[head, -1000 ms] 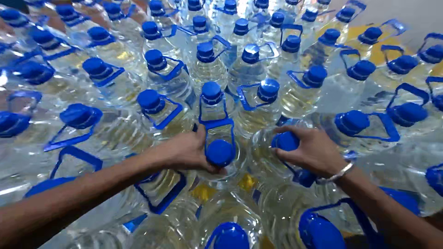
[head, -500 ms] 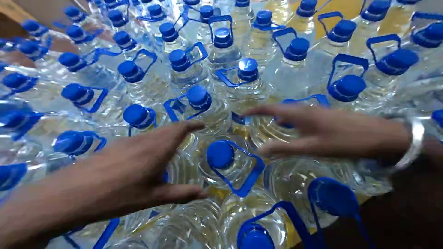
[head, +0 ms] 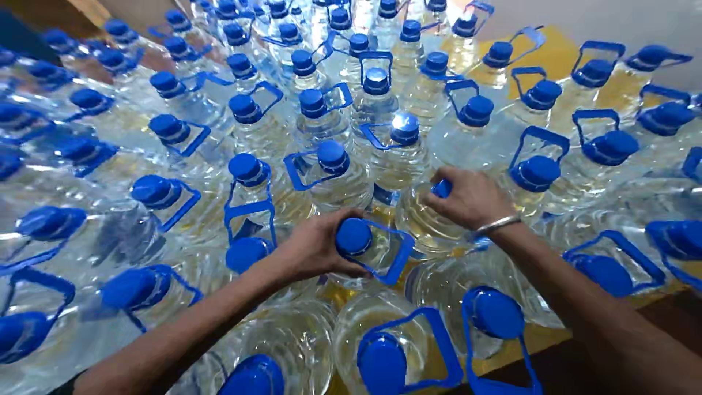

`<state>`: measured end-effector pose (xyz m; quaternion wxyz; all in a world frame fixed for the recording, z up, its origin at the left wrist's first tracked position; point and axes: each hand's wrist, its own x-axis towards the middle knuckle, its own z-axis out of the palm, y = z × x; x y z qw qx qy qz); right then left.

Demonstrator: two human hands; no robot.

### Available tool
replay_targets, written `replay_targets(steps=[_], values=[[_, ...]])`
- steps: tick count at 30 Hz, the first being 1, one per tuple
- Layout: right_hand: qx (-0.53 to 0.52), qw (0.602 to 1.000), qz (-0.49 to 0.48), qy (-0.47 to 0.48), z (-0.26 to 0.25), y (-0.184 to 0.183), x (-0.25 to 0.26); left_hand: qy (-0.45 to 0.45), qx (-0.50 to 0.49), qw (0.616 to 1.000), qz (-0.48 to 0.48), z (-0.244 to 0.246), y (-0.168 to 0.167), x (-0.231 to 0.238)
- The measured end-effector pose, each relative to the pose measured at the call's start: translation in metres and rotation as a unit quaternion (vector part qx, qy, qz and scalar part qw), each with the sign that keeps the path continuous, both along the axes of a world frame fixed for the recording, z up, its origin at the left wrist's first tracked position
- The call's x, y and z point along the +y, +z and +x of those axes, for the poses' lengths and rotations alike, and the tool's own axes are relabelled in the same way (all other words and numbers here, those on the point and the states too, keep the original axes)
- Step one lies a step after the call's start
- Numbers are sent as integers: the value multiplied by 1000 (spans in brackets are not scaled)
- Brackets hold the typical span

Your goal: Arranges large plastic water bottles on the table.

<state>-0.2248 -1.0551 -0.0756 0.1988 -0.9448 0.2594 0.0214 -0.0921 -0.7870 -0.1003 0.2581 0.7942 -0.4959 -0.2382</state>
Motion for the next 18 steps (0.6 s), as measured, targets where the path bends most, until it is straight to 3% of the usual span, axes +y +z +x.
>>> replay_targets(steps=[4,8,13,18], values=[[-96,986,24,135,-14,-5,6,21,-39,999,-16,-6,1,4],[-91,978,17,185,1,-10,-7,32,-44,998,-16,-8,-3,4],[-103,976,-34,188,6,-13,-9,52,-30,998,-10,-7,-1,-2],[-83,981,38,168,-11,-13,-19,71,-16,997,9,-13,3,1]])
